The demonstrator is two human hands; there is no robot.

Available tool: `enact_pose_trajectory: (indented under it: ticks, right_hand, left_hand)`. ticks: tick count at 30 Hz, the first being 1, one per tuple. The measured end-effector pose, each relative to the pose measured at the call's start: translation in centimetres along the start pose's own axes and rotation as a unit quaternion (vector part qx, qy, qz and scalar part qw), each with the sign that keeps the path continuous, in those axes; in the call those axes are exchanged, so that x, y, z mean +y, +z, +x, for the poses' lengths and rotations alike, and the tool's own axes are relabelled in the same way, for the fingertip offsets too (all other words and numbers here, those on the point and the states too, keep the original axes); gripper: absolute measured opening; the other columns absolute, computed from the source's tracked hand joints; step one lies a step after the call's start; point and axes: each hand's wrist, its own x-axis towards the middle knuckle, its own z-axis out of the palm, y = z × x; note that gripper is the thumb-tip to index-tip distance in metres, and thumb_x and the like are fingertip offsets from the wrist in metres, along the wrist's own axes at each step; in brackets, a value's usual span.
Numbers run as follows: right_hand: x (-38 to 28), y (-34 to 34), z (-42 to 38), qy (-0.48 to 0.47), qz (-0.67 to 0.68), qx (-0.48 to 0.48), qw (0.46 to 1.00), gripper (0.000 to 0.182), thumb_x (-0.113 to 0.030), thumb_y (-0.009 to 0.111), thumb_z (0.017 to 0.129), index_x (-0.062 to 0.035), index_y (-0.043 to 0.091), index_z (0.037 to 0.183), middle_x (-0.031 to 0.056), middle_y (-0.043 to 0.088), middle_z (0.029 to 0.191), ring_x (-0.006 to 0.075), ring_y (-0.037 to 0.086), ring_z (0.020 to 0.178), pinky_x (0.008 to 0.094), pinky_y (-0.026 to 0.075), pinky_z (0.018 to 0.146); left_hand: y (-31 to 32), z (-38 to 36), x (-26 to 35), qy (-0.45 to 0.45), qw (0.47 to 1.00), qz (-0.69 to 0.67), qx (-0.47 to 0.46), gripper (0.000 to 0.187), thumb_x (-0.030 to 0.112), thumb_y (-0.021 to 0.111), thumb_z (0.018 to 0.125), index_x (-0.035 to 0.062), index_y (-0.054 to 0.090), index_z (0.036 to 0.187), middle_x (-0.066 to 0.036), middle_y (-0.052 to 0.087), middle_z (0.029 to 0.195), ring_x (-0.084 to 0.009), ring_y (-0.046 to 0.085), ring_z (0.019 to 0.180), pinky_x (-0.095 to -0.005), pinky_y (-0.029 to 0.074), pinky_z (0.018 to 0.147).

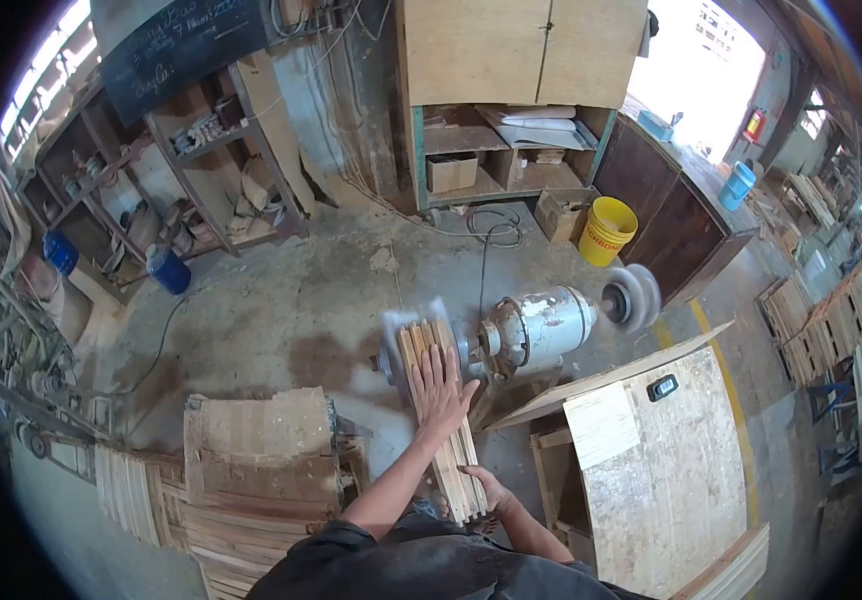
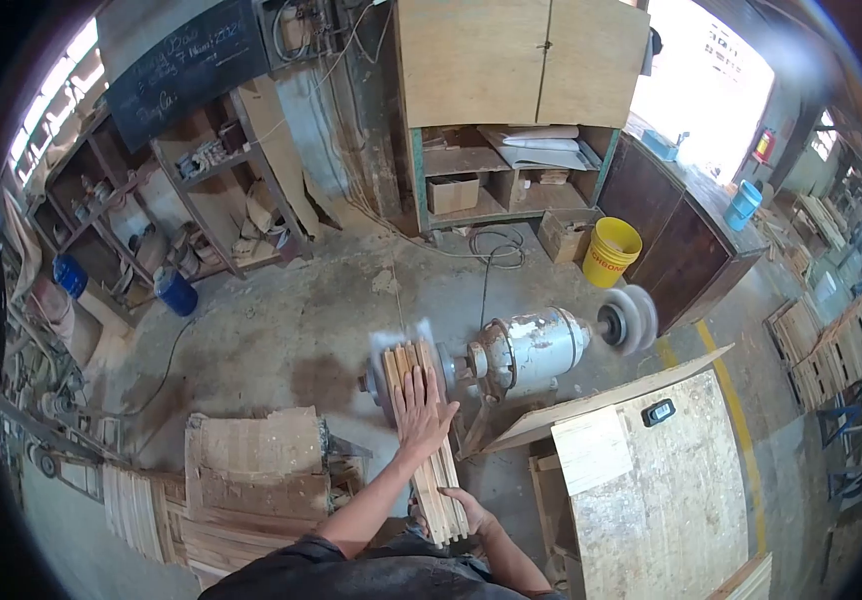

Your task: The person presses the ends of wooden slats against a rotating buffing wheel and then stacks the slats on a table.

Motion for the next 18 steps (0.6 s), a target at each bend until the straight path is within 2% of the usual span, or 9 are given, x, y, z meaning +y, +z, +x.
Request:
enact_pose_trajectory:
  ticks: [2,3,4,6,8,10,14,16,18]
  right_hand:
    - [-0.8,0.0,-0.1,0.024,-0.079,0.057,0.995,0.069,-0.049,0.050,0.097,0.0047,0.048,0.140,0.0212,0.066,0.111,0.0353,0.067,0.099,0.0461,0.054,0.092]
    - [-1.5,-0.6,0.5,0.043,-0.098,0.156,0.982,0.066,-0.049,0.052,0.097,0.0012,0.050,0.140,0.0210,0.068,0.112,0.0349,0.069,0.103,0.0466,0.054,0.093]
    - [-2.8,-0.9,1.3,0.049,-0.149,0.155,0.975,0.063,-0.049,0.055,0.097,-0.0014,0.054,0.138,0.0200,0.070,0.112,0.0334,0.070,0.102,0.0460,0.055,0.093]
    - [-5.4,2.5,3.2,0.067,-0.235,0.321,0.915,0.065,-0.052,0.059,0.094,-0.0030,0.058,0.136,0.0184,0.070,0.112,0.0313,0.070,0.101,0.0440,0.056,0.091]
    - [-7.2,-0.3,5.6,-0.021,-0.344,0.336,0.877,0.067,-0.054,0.062,0.090,-0.0033,0.060,0.134,0.0165,0.070,0.110,0.0284,0.071,0.097,0.0419,0.056,0.089]
    - [-8.9,-6.9,7.0,-0.005,-0.458,0.374,0.806,0.075,-0.059,0.063,0.085,-0.0033,0.060,0.137,0.0186,0.065,0.124,0.0294,0.066,0.112,0.0435,0.053,0.094]
    - [-8.3,-5.4,5.6,-0.017,-0.477,0.379,0.793,0.082,-0.062,0.061,0.083,-0.0036,0.058,0.141,0.0210,0.053,0.144,0.0310,0.052,0.133,0.0429,0.044,0.107]
    - [-6.6,-3.0,3.9,-0.025,-0.473,0.320,0.820,0.068,-0.056,0.060,0.088,-0.0137,0.060,0.142,0.0074,0.049,0.152,0.0220,0.044,0.139,0.0337,0.030,0.117]
    - [-4.8,-4.4,3.7,-0.019,-0.454,0.327,0.829,0.069,-0.057,0.061,0.088,-0.0128,0.059,0.142,0.0072,0.048,0.153,0.0219,0.043,0.140,0.0341,0.030,0.117]
  left_hand:
    - [0.1,0.3,-0.5,0.005,1.000,0.005,0.011,0.087,0.056,0.046,0.100,0.0049,0.011,0.162,-0.021,0.010,0.167,-0.0400,0.004,0.155,-0.0577,0.004,0.123]
    - [-0.2,1.2,-1.0,0.019,1.000,0.013,0.010,0.087,0.056,0.046,0.100,0.0049,0.011,0.162,-0.021,0.010,0.167,-0.0400,0.004,0.155,-0.0577,0.004,0.123]
    - [-0.5,2.4,-1.6,0.013,1.000,0.008,0.017,0.087,0.055,0.046,0.100,0.0035,0.012,0.161,-0.021,0.008,0.167,-0.0405,0.001,0.155,-0.0585,0.002,0.123]
    - [-1.0,4.8,-2.8,0.026,0.999,0.013,0.013,0.087,0.055,0.046,0.100,0.0022,0.014,0.161,-0.022,0.006,0.168,-0.0410,-0.001,0.155,-0.0594,-0.001,0.122]
    - [-1.1,7.4,-3.8,-0.007,0.999,0.047,-0.004,0.085,0.056,0.043,0.101,-0.0003,0.018,0.159,-0.022,0.004,0.168,-0.0430,-0.005,0.154,-0.0606,-0.005,0.121]
    - [-1.2,8.4,-4.2,0.031,0.997,0.064,-0.014,0.084,0.057,0.040,0.101,-0.0016,0.021,0.158,-0.024,0.003,0.167,-0.0439,-0.007,0.154,-0.0613,-0.007,0.121]
    - [-1.2,7.3,-3.0,0.031,0.995,0.091,-0.040,0.083,0.057,0.037,0.102,-0.0045,0.023,0.157,-0.027,0.003,0.166,-0.0434,-0.007,0.154,-0.0615,-0.008,0.120]
    - [-0.9,5.9,-2.8,0.025,0.994,0.098,-0.035,0.084,0.057,0.037,0.103,-0.0061,0.024,0.156,-0.027,0.003,0.166,-0.0433,-0.006,0.154,-0.0616,-0.007,0.120]
    - [-0.6,4.2,-2.5,0.040,0.992,0.117,-0.037,0.085,0.057,0.038,0.103,-0.0072,0.023,0.156,-0.027,0.004,0.166,-0.0433,-0.005,0.154,-0.0611,-0.006,0.121]
